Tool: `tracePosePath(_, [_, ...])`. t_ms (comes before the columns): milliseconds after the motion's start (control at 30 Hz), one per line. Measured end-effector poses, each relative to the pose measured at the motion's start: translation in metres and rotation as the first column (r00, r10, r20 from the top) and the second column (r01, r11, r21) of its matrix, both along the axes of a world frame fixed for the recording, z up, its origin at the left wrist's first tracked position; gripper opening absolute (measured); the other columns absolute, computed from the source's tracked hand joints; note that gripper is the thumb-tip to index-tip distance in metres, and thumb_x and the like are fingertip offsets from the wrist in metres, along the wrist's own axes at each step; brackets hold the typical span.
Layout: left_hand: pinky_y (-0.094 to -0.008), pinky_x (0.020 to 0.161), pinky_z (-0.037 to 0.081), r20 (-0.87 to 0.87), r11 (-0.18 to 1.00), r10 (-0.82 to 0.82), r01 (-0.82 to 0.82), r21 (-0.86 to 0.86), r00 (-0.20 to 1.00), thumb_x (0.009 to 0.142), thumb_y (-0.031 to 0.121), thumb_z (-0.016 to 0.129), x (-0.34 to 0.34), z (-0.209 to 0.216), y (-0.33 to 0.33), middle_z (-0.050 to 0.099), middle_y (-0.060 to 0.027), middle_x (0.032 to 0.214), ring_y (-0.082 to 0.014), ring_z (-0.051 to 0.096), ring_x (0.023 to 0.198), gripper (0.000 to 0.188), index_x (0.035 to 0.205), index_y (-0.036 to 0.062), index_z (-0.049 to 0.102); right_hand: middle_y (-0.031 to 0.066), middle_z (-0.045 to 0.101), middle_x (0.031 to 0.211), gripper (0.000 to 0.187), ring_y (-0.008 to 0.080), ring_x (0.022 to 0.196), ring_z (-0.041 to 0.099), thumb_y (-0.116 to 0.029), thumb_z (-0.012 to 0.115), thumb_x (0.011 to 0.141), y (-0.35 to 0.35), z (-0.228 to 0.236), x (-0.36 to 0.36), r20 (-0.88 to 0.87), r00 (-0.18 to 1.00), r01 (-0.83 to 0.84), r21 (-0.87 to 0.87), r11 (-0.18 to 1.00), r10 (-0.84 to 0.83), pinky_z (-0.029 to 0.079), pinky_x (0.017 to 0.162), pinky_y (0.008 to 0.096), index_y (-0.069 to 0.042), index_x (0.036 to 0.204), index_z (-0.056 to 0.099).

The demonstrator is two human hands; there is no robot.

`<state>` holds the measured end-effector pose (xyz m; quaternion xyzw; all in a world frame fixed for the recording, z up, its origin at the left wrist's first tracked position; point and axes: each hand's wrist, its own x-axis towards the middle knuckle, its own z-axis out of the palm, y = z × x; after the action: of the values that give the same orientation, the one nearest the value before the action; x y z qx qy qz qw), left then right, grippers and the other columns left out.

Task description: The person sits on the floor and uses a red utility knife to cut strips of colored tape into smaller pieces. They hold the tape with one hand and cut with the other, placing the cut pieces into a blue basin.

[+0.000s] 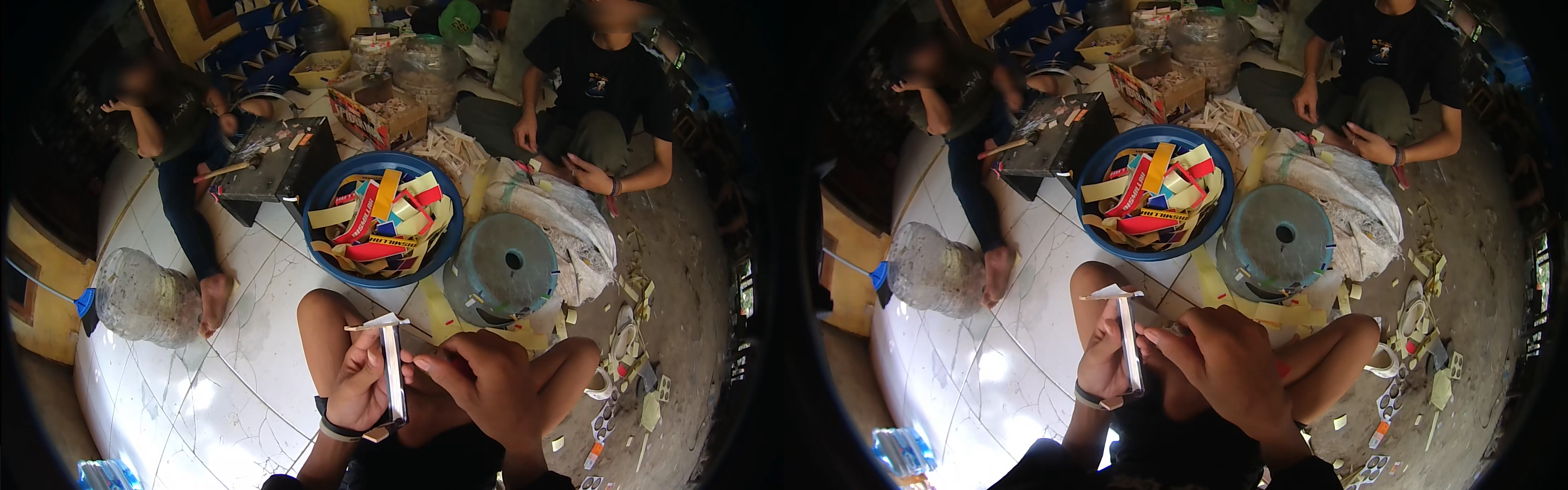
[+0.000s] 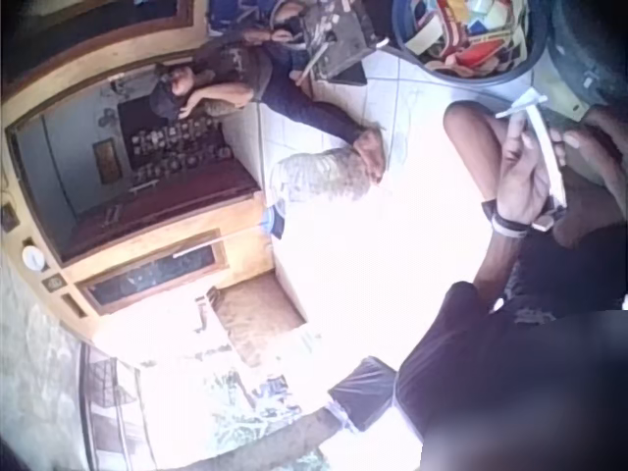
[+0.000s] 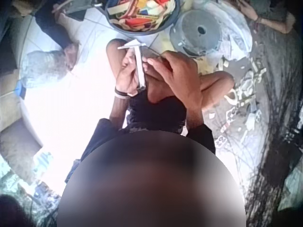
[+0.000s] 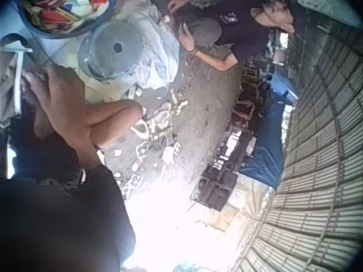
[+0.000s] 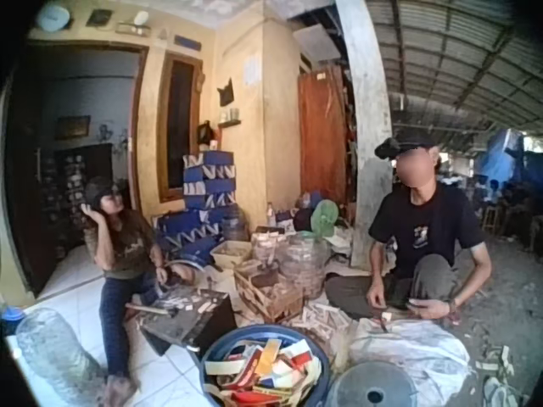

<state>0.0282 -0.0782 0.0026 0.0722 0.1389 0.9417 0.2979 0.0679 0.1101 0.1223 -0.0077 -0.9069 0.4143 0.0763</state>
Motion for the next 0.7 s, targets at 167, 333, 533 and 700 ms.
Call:
tracePosePath(167, [-0.0345,0.084,0.06,0.016,0.983,0.052,-0.048,-0.174,0.999,0.107,0.025,0.057,0.005,0.006,0.0,0.071,-0.0197,0.112,-0.0262,0.073,0.093,0.057,0.156,0.007,0.034,0.016,0.065,0.072,0.04,0.0352,0.07,0.067,-0.037,0.074,0.094,0.0,0.005,-0.002,0.045,0.999,-0.021,0.051,0.998,0.019,0.052,0.065,0.0445,-0.001,0.08,0.062])
tracePosePath(333, [-0.0378,0.091,0.06,-0.04,0.995,0.023,-0.027,-0.095,0.999,0.108,0.022,0.056,0.004,0.005,0.0,0.069,-0.0235,0.118,-0.0273,0.072,0.1,0.051,0.154,0.0072,0.041,0.0107,0.062,0.066,0.036,0.0249,0.057,0.06,-0.032,0.081,0.09,0.0,0.001,-0.004,-0.039,0.999,0.01,0.041,0.999,-0.008,0.046,0.056,0.0385,-0.001,0.078,0.066])
tracePosePath(533, [-0.0351,0.089,0.061,-0.097,0.98,0.039,-0.057,-0.193,0.995,0.107,0.024,0.058,0.002,0.012,-0.004,0.07,-0.021,0.116,-0.025,0.072,0.098,0.052,0.152,0.0034,0.042,0.0124,0.062,0.065,0.038,0.0264,0.058,0.061,-0.033,0.079,0.091,0.001,0.0,-0.003,-0.03,1.0,0.005,0.05,0.999,-0.004,0.046,0.056,0.0397,-0.001,0.079,0.066])
tracePosePath(700, [-0.0302,0.082,0.06,-0.131,0.893,0.089,-0.138,-0.429,0.987,0.108,0.025,0.057,0.0,0.018,-0.001,0.07,-0.0174,0.11,-0.0211,0.072,0.092,0.048,0.149,0.0038,0.046,0.0166,0.065,0.067,0.04,0.029,0.058,0.064,-0.034,0.075,0.094,0.006,-0.015,-0.01,-0.009,0.993,0.12,0.202,0.972,-0.121,0.047,0.057,0.0417,0.002,0.077,0.066])
